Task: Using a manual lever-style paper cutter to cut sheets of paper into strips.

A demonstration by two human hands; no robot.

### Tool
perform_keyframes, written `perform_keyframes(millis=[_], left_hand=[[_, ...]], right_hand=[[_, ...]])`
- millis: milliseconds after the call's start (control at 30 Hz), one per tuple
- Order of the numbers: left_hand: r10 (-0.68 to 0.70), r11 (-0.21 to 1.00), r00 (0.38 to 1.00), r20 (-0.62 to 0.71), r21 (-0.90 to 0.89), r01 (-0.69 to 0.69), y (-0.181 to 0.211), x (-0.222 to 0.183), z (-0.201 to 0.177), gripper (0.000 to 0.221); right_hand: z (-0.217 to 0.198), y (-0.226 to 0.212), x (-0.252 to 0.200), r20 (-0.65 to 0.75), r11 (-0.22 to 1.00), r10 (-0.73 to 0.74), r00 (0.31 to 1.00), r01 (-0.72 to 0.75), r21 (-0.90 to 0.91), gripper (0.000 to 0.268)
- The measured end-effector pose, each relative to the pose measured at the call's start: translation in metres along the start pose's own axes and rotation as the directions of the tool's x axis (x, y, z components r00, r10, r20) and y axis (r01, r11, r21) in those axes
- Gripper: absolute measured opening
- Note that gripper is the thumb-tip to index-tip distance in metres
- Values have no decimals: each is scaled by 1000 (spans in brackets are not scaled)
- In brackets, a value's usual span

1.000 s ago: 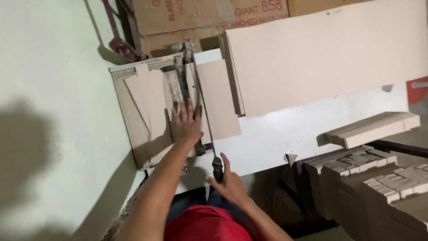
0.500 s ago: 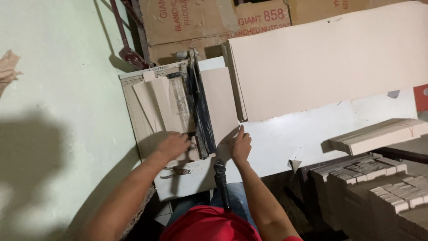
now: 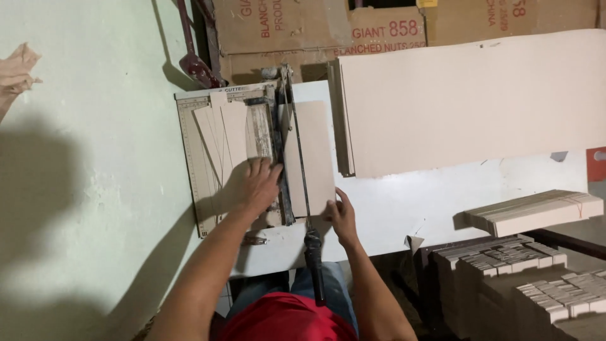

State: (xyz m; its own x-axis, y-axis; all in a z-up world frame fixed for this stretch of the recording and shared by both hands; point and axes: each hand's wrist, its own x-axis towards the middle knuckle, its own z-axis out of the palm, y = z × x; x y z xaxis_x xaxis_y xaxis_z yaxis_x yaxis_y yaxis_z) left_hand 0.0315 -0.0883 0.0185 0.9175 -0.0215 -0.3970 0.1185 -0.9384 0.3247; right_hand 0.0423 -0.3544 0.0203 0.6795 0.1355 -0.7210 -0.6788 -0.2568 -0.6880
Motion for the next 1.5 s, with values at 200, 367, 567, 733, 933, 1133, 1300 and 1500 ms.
perform_keyframes(millis=[200, 367, 567, 733, 933, 1133, 1300, 1500], left_hand=[[-162, 987, 955, 250, 31, 159, 44, 22, -42, 96], [-375, 924, 862, 342, 219, 314, 53, 43, -15, 105], [-422, 871, 828, 369, 417, 258, 45, 60, 13, 141], [-365, 909, 866, 342, 332, 252, 47, 55, 3, 88], [-339, 928, 875, 346, 273, 252, 50, 48, 1, 135], [-332, 933, 874, 354, 258, 250, 46, 46, -10, 128], [-355, 916, 849, 391, 328, 232, 50, 47, -9, 126], [-315, 946, 897, 309, 183, 268, 52, 44, -16, 120]], right_hand=[[10, -12, 24, -10, 991, -64, 998, 62, -121, 54], [-11, 4, 53, 88, 748, -94, 992, 129, -652, 64], [30, -134, -147, 157, 504, 94, 983, 90, -859, 91], [48, 21, -113, 155, 426, 19, 988, 133, -895, 96], [34, 87, -88, 174, 516, -174, 969, 240, -822, 85], [27, -34, -147, 265, 635, -131, 955, 286, -718, 86], [35, 13, -129, 276, 560, -239, 931, 364, -744, 82], [33, 96, -68, 184, 477, -167, 969, 243, -845, 80]])
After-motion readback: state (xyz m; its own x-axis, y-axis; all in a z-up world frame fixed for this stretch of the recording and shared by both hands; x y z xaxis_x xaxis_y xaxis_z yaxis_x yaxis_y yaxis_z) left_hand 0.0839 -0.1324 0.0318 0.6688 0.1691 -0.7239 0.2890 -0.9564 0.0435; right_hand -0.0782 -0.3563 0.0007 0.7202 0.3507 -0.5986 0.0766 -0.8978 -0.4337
